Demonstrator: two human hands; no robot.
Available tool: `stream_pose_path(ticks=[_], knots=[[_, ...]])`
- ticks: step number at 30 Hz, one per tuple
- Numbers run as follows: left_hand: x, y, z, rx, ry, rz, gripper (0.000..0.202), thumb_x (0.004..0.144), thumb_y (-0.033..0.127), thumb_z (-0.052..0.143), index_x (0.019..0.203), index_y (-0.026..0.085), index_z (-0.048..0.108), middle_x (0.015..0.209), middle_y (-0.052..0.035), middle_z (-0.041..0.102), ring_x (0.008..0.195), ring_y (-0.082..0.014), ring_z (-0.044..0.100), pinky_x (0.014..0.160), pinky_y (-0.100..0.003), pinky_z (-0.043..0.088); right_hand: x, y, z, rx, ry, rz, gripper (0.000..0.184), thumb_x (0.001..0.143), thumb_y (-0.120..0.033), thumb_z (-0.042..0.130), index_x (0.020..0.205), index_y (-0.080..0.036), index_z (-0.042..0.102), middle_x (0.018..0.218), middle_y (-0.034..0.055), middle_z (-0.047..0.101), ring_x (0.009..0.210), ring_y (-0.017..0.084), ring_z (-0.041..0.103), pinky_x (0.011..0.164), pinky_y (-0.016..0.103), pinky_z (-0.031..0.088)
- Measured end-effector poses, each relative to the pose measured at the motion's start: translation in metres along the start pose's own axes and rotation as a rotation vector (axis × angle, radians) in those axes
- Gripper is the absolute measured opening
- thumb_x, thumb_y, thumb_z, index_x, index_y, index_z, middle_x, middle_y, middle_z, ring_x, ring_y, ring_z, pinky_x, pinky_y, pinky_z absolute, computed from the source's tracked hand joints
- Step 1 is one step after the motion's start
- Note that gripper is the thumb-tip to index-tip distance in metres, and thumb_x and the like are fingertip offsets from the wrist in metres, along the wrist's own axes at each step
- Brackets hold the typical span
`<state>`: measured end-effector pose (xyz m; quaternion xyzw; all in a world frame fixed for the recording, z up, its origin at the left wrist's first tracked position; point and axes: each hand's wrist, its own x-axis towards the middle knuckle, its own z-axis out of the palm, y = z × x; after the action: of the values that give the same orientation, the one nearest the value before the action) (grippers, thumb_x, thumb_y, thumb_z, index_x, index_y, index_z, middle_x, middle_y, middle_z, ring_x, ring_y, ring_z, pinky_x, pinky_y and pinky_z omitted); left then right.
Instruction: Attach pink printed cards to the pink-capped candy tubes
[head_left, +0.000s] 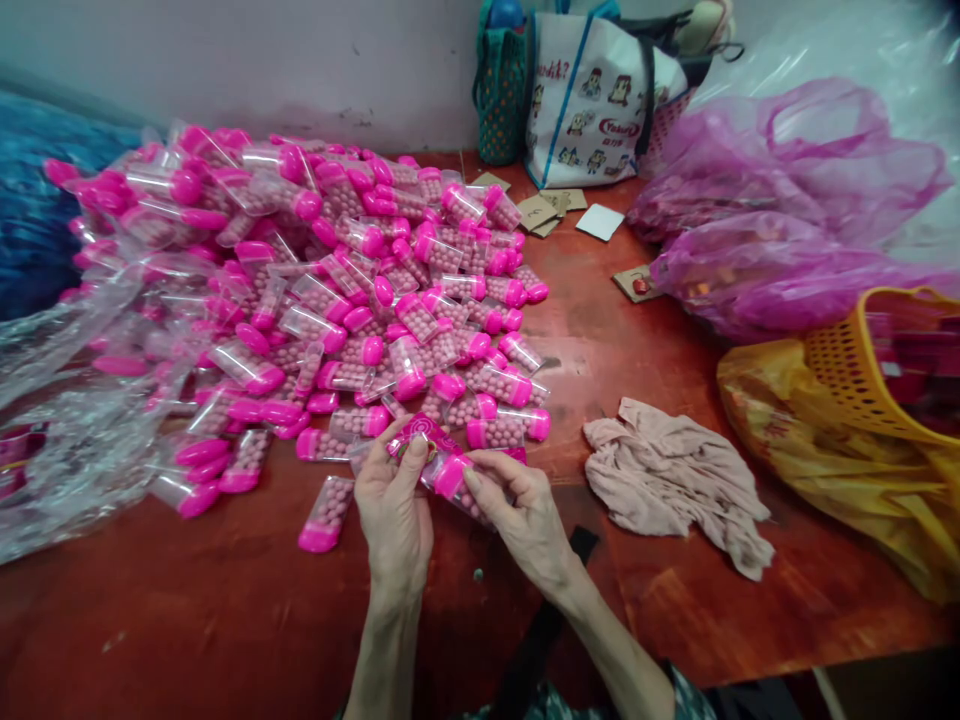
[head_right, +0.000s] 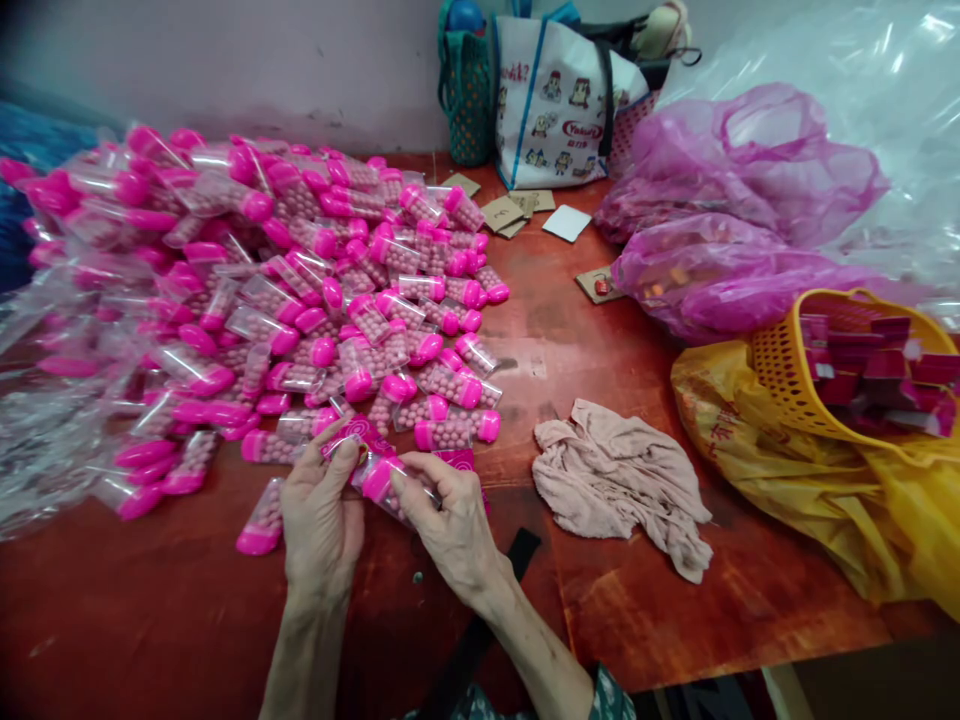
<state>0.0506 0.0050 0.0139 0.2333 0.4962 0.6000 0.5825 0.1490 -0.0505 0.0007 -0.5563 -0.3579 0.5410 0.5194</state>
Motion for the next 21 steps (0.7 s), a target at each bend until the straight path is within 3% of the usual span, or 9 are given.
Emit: stream_pose_path(ticks=[11, 16, 21], knots=[[-0.009, -0.010, 0.004, -0.029, -0.043, -0.081, 0.011, 0.066, 0.016, 0.071, 0.074, 0.015, 0.065, 0.067, 0.0028, 0.065, 0.058, -0.0067, 0.057, 0.057, -0.016, 0.045, 0.001, 0.006, 0.002, -0.237, 0.120, -0.128, 0.019, 0.083, -0.033, 0.053, 0.092, -0.018, 0.060, 0.066, 0.0001, 0.064, 0.057, 0.012, 0.059, 0.054, 0.020, 0.045], [-0.010, -0.010, 0.004, -0.096, -0.085, -0.262, 0.016, 0.067, 0.028, 0.070, 0.070, 0.014, 0.063, 0.063, 0.0008, 0.064, 0.057, -0.0102, 0.059, 0.063, -0.024, 0.048, 0.001, 0.005, 0.002, -0.109, 0.074, -0.122, 0.015, 0.084, -0.031, 0.052, 0.088, -0.019, 0.059, 0.064, -0.0016, 0.063, 0.053, 0.009, 0.057, 0.050, 0.017, 0.044], [-0.011, -0.009, 0.002, -0.088, -0.155, -0.288, 0.018, 0.066, 0.027, 0.072, 0.061, 0.012, 0.063, 0.059, 0.0003, 0.062, 0.056, -0.0093, 0.057, 0.065, -0.024, 0.048, 0.003, 0.006, 0.002, -0.133, 0.141, -0.133, 0.017, 0.086, -0.031, 0.049, 0.084, -0.017, 0.058, 0.060, -0.0024, 0.059, 0.051, 0.009, 0.053, 0.048, 0.017, 0.041]])
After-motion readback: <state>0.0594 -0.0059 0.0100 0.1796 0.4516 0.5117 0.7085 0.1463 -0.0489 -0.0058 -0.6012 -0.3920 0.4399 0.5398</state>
